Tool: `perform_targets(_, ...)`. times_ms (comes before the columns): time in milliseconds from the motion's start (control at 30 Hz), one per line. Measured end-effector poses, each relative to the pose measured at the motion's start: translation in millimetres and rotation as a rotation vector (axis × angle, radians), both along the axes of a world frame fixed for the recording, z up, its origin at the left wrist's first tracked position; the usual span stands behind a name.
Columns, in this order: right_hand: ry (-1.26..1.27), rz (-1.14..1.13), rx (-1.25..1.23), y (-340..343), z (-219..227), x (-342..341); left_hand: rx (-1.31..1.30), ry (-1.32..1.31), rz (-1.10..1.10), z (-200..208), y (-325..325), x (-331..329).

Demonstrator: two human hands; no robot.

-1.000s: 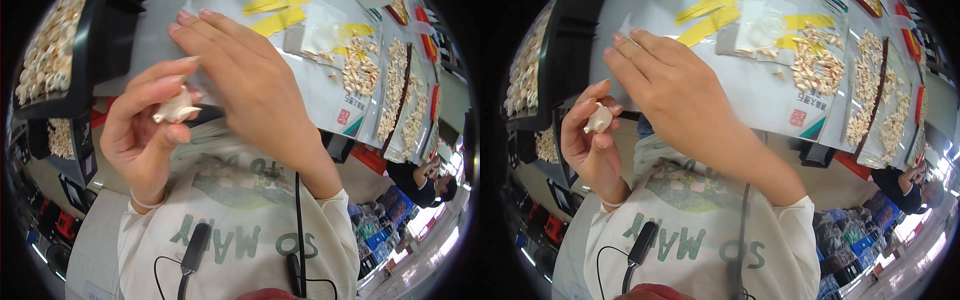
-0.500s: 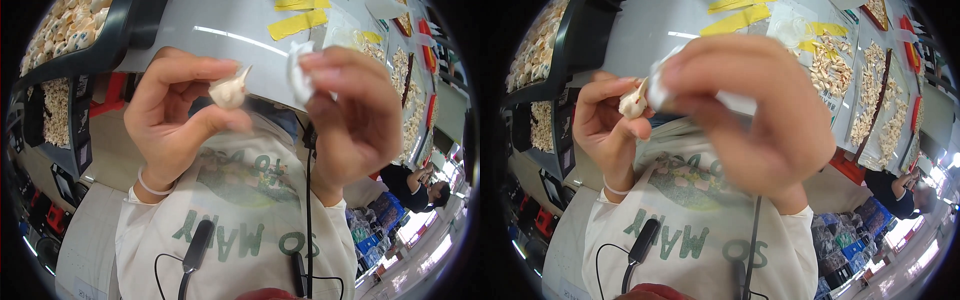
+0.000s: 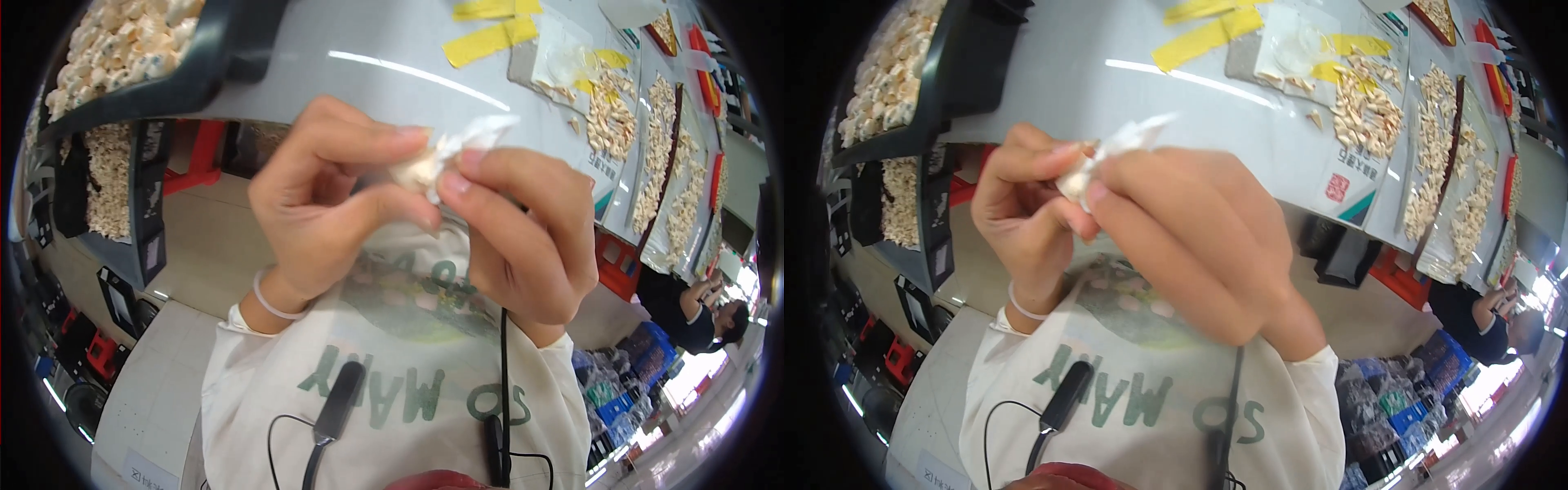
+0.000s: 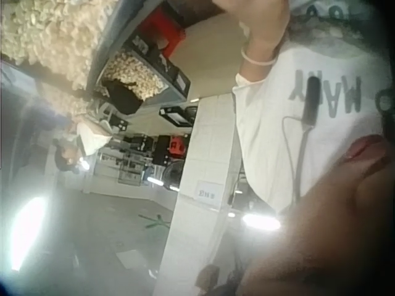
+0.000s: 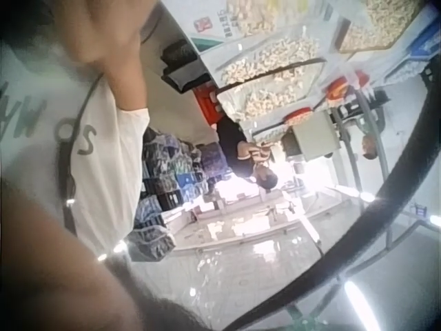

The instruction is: The person assembles small plastic toy parts by hand, gluing components together at a workbench.

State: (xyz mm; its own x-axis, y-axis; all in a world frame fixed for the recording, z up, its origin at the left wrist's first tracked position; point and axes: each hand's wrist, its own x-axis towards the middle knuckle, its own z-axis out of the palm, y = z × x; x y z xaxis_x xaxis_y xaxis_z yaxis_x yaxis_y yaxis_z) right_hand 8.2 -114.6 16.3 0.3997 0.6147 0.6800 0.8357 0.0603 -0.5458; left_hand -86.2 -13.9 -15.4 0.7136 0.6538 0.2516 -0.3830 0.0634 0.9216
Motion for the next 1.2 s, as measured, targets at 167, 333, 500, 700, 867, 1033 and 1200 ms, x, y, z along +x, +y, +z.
perform_targets(167,-0.181,0.136,0.009,-11.5,-4.2,15.9,-0.103,-0.055,-0.007,-4.5,0.8,-0.1)
perform_targets(333,-0.17,-0.008,-0.066,-4.8,-22.3,36.5,-0.037,-0.094,-0.006,-5.5,5.8,6.1)
perform_targets(500,-0.084,-0.046,-0.229,1.5,-25.4,41.8,-0.008,-0.048,0.095,-2.1,-2.2,11.1)
perform_targets(700,-0.038,-0.291,-0.23,-55.4,-5.6,83.6,-0.009,0.004,0.021,-2.1,-1.1,16.9)
perform_targets(867,0.183,-0.51,-0.178,-87.7,-0.3,115.8,0.034,0.004,-0.053,-0.4,-4.7,31.9)
perform_targets(1033,0.091,-0.329,-0.325,-85.6,4.2,97.1,0.041,0.018,-0.108,0.8,-5.9,41.0)
perform_targets(1200,0.049,-0.042,-0.452,-69.2,-11.7,72.9,-0.041,0.047,-0.114,2.8,-6.2,41.7)
